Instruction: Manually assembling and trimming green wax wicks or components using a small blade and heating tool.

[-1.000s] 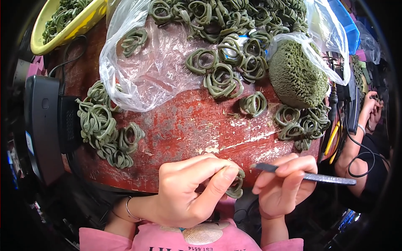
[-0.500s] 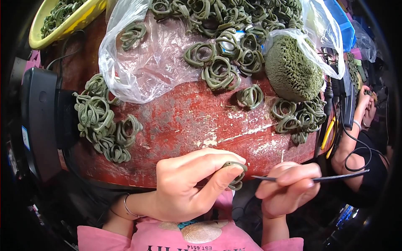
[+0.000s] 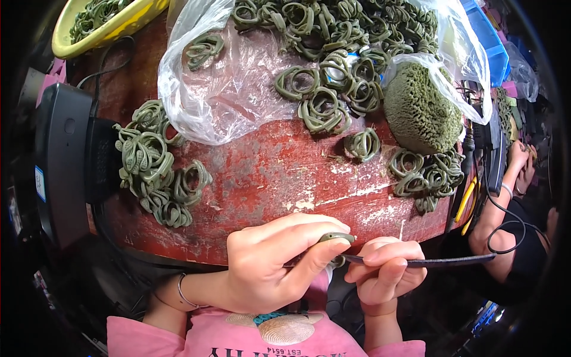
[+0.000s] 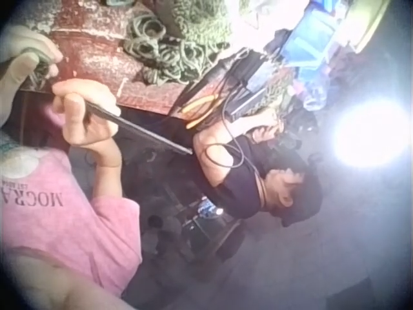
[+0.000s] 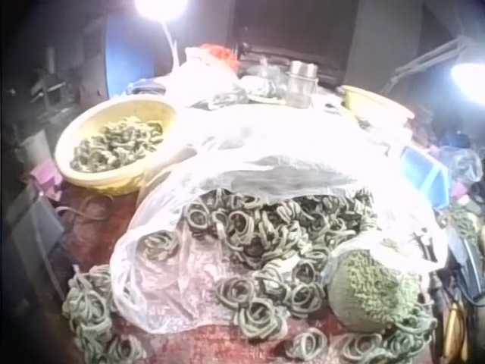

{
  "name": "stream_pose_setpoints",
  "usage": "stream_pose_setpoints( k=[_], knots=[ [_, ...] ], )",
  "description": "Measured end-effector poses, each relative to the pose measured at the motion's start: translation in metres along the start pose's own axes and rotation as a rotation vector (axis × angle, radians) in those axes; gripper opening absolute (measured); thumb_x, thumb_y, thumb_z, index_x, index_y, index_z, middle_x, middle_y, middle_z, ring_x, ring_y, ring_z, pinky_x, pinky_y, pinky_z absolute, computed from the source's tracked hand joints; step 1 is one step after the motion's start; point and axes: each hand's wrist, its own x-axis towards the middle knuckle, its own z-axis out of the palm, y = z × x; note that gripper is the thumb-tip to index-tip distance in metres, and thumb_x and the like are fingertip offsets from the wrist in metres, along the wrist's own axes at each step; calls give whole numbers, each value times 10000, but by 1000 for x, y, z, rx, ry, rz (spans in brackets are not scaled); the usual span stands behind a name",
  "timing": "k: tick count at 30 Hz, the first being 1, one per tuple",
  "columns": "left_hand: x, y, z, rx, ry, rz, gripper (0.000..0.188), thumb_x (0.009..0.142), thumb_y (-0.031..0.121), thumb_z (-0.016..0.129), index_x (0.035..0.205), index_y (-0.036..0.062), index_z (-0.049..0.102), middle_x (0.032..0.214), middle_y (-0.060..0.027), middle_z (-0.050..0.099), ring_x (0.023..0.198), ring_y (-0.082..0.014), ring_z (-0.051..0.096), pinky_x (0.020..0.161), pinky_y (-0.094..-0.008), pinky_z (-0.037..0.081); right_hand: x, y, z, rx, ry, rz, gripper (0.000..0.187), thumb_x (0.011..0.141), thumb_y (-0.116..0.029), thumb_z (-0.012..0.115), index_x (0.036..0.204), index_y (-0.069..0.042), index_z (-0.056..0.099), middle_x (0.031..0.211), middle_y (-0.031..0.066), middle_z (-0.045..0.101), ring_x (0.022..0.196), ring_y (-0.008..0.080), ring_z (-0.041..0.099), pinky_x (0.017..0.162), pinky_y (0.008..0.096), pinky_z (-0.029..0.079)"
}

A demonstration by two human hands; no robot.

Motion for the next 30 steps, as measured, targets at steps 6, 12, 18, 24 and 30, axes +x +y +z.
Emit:
stream_pose_setpoints(
  k=[6, 12, 18, 24, 30],
  knots=[
    [0, -2, -1, 38, 2, 20, 202, 858, 125, 546, 847, -68, 605, 832, -166, 640, 720, -213, 641, 640, -279, 517, 3, 8, 0, 309, 12, -29, 251, 894, -223, 479, 805, 0, 553, 538, 75, 579, 460, 172, 576, 452, 275, 489],
    [3, -3, 0, 30, 13, 41, 213, 867, 136, 534, 843, -64, 602, 833, -173, 639, 719, -220, 644, 641, -282, 520, 6, 1, 0, 119, -16, -59, 263, 888, -217, 493, 783, 15, 557, 572, 88, 593, 471, 185, 583, 454, 279, 494],
    [1, -3, -3, -10, 34, 11, 235, 878, 151, 518, 843, -66, 600, 838, -174, 638, 730, -226, 647, 647, -284, 522, 8, 0, 3, 107, -231, -14, 274, 887, -201, 499, 726, 1, 593, 584, 91, 601, 472, 182, 577, 450, 284, 475],
    [2, -3, -4, 1, 30, 46, 246, 882, 158, 512, 851, -70, 598, 849, -178, 636, 731, -226, 646, 648, -290, 523, 1, 5, 8, 203, 73, -33, 342, 916, -301, 433, 805, -2, 559, 566, 98, 596, 476, 185, 582, 454, 275, 482],
    [1, -2, -6, -54, 40, -2, 242, 878, 154, 518, 847, -73, 598, 846, -182, 637, 730, -227, 645, 656, -295, 521, 8, 1, 5, 175, -112, 1, 353, 913, -287, 440, 787, 20, 559, 568, 99, 597, 464, 188, 575, 439, 279, 474]
  ],
)
